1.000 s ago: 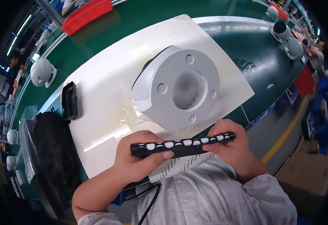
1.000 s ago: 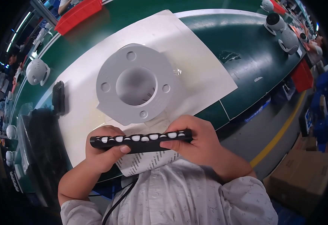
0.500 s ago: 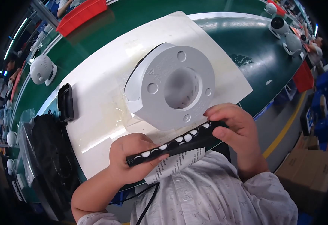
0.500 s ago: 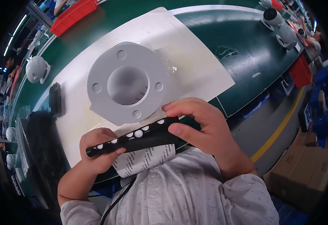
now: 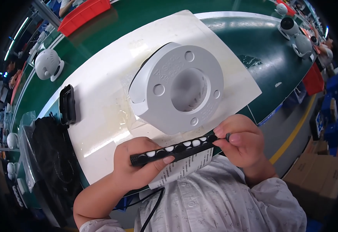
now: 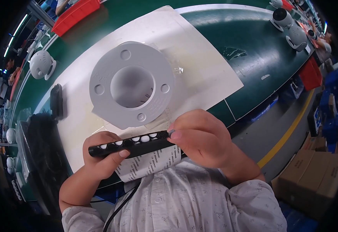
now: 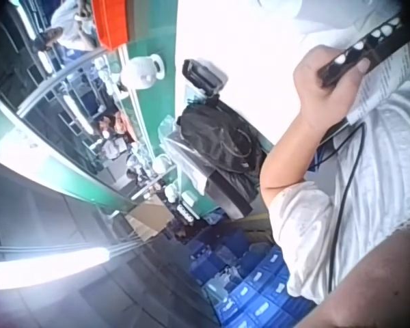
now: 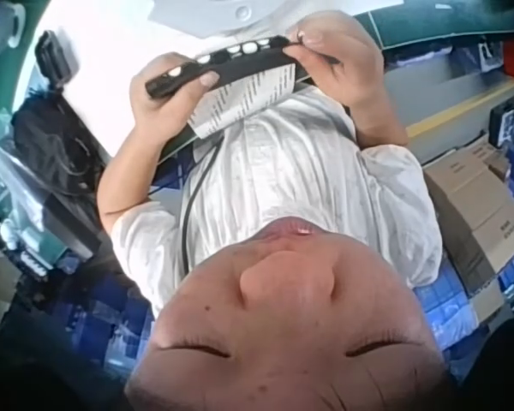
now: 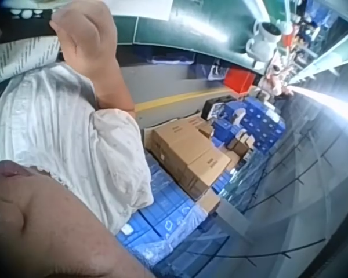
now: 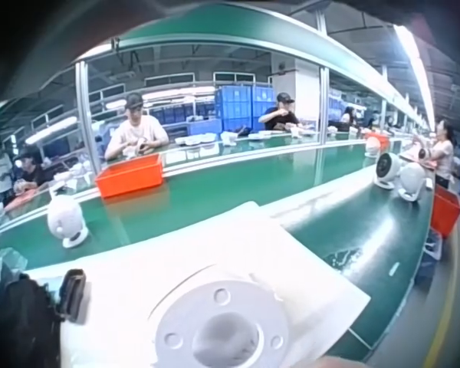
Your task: Assemble small security cameras by inserting components into the base at a factory workstation.
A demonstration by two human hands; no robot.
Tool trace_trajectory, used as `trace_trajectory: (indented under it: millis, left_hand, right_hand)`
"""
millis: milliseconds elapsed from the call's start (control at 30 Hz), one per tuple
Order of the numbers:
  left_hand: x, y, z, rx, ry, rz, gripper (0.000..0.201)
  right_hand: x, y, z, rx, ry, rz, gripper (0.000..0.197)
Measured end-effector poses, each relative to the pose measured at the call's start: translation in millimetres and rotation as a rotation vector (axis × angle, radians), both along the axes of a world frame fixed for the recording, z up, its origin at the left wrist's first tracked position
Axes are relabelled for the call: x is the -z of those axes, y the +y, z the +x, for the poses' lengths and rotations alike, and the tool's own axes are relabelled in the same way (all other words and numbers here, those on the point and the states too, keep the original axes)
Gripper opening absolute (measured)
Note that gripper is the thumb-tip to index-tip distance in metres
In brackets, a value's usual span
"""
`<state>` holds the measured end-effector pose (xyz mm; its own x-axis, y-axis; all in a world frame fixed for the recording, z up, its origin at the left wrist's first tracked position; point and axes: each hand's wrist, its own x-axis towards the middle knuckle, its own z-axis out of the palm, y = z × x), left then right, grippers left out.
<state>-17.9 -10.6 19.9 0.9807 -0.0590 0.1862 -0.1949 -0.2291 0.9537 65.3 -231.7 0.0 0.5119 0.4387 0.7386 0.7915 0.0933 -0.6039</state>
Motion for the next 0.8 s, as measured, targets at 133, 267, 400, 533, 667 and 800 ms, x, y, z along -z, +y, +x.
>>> trace_trajectory:
  millis: [133,267,400,533,667,800]
  left_hand:
    - [0.9,1.9,-2.3,-0.001,0.123,-0.083,0.017]
    - [2.6,1.6,-3.1,-0.012,0.127,-0.104,0.018]
    - [2.6,1.5,-3.2,-0.007,0.132,-0.113,0.018]
    - [2.5,1.7,-5.2,-0.026,0.145,-0.102,0.019]
    - [0.8,2.4,-2.4,-0.02,0.167,-0.077,0.014]
    - [1.8,3.4,2.2,0.118,-0.123,0.018,0.011]
  right_hand:
    - [3.1,1.4,-0.4,0.015,-0.062,0.025,0.038]
    - [2.7,1.6,-1.0,0.051,-0.092,0.001,0.039]
    - [3.6,2.4,-3.3,0.031,-0.009,-0.006,0.037]
    - [5.0,6.0,-5.7,-0.018,0.002,-0.051,0.034]
    - [1.7,0.9,-3.6,-0.08,0.072,-0.06,0.031]
    - [1.9,11.3,-8.1,-0.085,0.193,0.256,0.04]
